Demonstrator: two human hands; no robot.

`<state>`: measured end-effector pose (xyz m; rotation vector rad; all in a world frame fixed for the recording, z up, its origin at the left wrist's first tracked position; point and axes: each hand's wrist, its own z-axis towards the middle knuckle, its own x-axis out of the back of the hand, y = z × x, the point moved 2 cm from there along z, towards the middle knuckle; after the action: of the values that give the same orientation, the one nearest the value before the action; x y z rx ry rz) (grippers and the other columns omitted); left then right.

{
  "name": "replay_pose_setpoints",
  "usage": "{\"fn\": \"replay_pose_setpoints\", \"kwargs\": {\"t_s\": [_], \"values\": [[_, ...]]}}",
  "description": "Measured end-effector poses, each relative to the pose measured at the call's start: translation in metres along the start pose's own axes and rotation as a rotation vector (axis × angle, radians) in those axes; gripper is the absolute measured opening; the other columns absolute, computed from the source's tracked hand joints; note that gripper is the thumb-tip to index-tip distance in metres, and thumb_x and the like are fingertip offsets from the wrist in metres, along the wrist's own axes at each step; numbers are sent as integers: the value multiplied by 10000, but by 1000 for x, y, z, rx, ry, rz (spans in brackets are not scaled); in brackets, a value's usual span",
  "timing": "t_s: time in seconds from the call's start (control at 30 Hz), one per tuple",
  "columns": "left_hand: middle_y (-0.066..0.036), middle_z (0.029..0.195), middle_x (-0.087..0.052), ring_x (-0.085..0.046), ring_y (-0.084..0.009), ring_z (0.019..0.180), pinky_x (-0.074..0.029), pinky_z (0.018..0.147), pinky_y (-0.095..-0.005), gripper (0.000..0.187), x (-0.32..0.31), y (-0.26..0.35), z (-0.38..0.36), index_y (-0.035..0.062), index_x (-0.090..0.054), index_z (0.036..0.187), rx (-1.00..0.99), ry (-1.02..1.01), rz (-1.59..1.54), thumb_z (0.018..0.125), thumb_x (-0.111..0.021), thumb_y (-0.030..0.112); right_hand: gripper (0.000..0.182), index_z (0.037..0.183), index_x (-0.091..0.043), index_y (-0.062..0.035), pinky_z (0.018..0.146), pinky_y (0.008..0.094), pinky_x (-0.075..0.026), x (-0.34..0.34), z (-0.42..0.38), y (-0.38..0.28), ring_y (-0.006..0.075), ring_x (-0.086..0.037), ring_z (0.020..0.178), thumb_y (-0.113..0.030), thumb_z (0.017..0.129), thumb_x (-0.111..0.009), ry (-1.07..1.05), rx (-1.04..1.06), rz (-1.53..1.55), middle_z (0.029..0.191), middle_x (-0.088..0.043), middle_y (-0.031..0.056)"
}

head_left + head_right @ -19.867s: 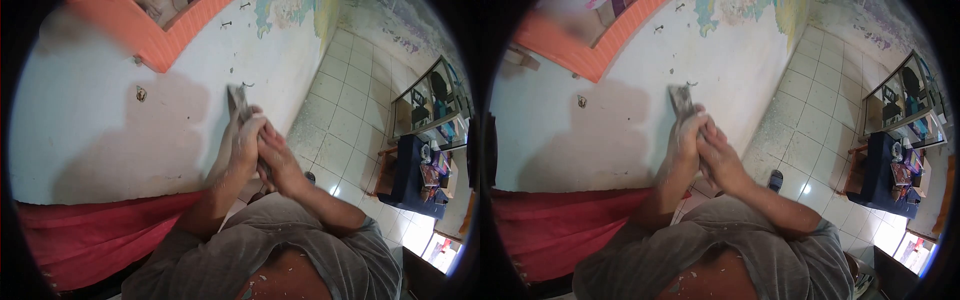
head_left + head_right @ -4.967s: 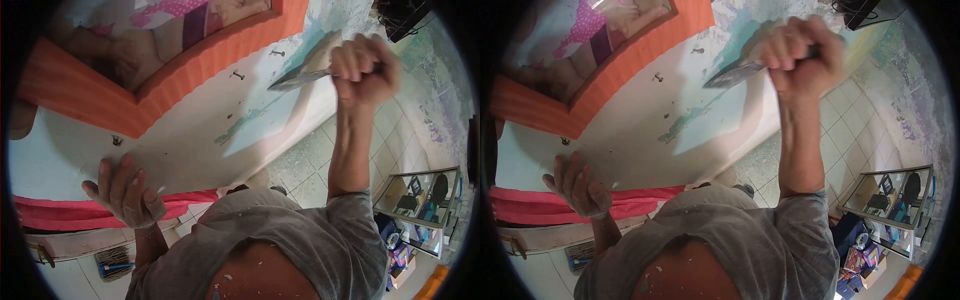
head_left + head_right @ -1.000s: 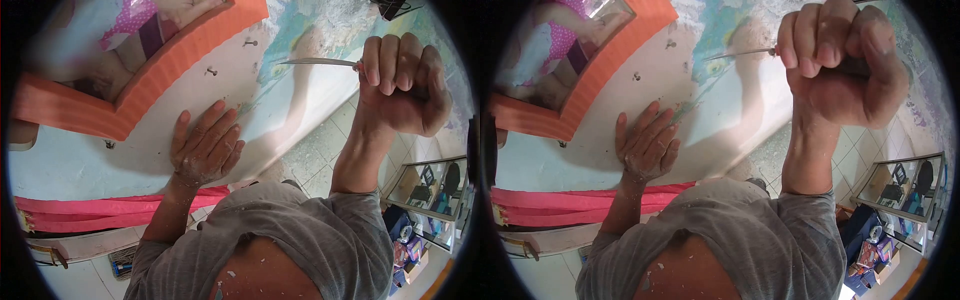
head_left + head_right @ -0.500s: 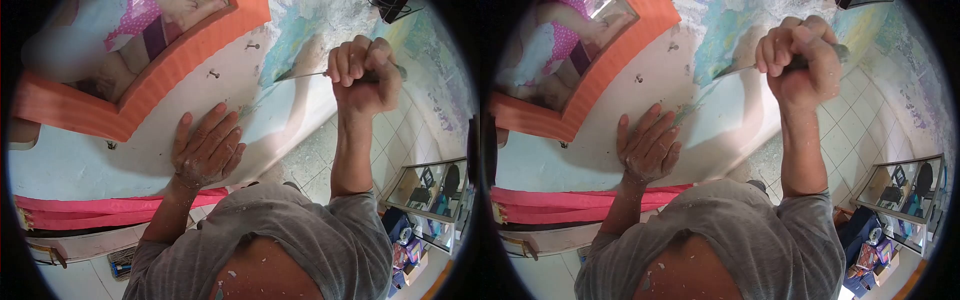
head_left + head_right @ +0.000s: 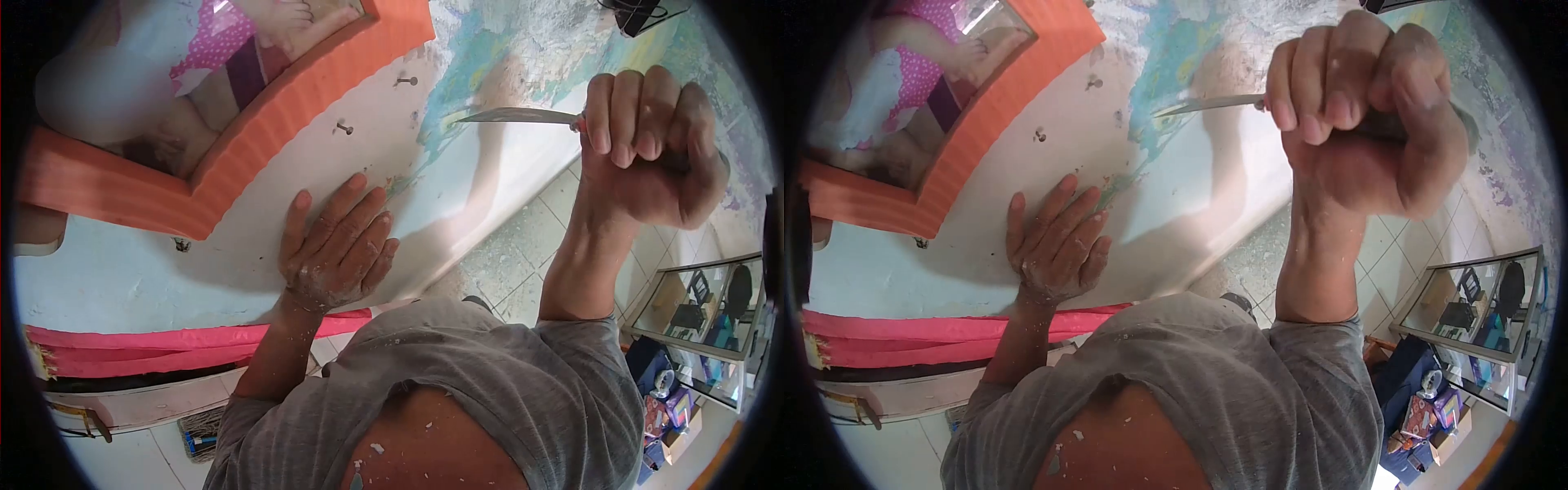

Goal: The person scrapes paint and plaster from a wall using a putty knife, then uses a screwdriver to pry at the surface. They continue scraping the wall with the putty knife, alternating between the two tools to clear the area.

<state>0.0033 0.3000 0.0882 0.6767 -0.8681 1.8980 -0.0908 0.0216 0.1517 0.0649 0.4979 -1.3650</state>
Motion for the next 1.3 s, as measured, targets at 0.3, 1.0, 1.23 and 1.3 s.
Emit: {"fn": "replay_pose_setpoints", "kwargs": {"t_s": [0.3,1.0,1.23,1.3], "values": [[22,1104,-709,-586,-162,1208,-170,1183,-452,122,1,0,1,184,-687,877,6,8,-7,866,-630,291,217,703,-420,-86,417,316,-402,7,-18,26,133,-411,434,-171,898,-460,92,-99,39,592,-467,52],[-7,1051,-727,-620,-196,1165,-174,1174,-464,129,1,-1,-1,175,-661,887,-5,18,-38,911,-593,282,246,707,-431,-74,412,309,-376,-4,-10,27,142,-381,428,-171,933,-427,138,-38,-79,564,-396,52],[18,1082,-710,-601,-157,1188,-209,1172,-450,112,3,1,-2,177,-679,892,11,27,-41,853,-647,277,232,683,-429,-74,390,304,-338,-11,-45,71,143,-355,410,-156,899,-445,145,-220,-279,551,-437,55],[20,1071,-712,-606,-155,1180,-212,1171,-448,106,3,0,-1,179,-680,886,11,8,-35,849,-650,274,224,687,-410,-76,380,298,-335,-13,-53,81,147,-351,401,-142,899,-440,235,-350,-11,540,-431,65]]}}
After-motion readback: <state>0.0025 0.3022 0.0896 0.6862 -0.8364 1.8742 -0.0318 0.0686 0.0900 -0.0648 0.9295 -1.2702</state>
